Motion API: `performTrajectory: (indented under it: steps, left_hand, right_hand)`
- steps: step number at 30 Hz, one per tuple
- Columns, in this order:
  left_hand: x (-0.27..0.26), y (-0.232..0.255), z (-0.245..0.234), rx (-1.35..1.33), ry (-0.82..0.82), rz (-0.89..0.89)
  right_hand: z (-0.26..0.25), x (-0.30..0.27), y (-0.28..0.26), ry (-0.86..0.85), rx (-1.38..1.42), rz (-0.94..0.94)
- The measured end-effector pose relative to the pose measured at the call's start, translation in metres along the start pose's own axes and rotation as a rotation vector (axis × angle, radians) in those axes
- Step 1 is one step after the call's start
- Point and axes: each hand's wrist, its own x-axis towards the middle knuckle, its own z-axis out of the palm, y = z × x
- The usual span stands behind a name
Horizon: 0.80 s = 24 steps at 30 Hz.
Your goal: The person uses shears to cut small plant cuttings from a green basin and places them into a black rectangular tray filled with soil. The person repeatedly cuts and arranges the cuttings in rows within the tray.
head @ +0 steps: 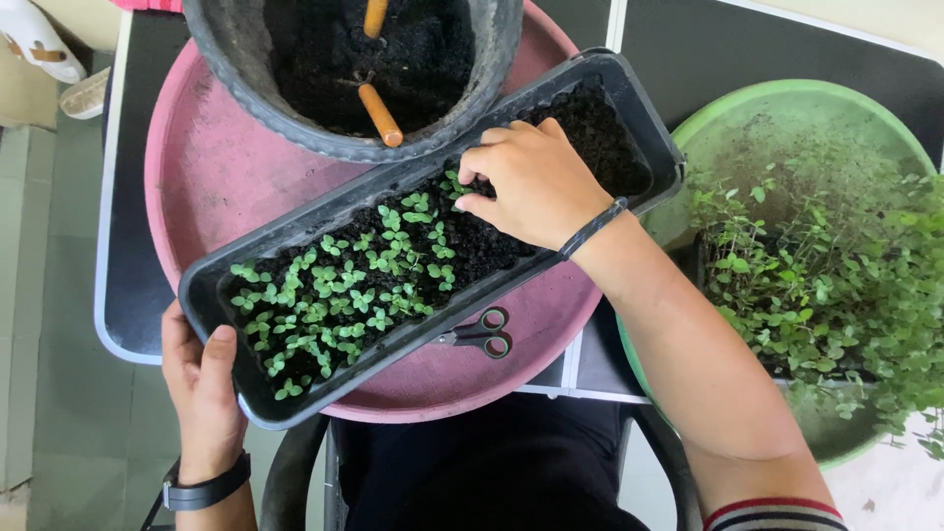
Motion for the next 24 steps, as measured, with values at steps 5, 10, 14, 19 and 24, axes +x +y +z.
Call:
performTrajectory:
  steps: [5,10,14,19,24]
  left_hand:
    - [0.0,0.003,0.0,0.03,0.0,-0.004]
    - [0.0,-0.001,-0.001,0.008,-0.002,-0.002]
    - [0.001,-0.002,-0.002,0.011,-0.002,-0.006]
    - [0.001,-0.002,-0.001,0.03,-0.003,0.016]
    - [0.002,-0.001,-0.002,0.036,0.001,-0.009]
  right_hand:
    - [0.004,0.002,-0.001,0.02,0.001,-0.007]
    - [0.011,0.002,-0.001,0.053,-0.043,-0.032]
    - [0.013,-0.001,0.0,0.207,-0.118,-0.096]
    - [0.013,-0.006,-0.002,0.34,-0.164,-0.142]
    - [0.018,-0.015,-0.009,0.433,-0.33,-0.185]
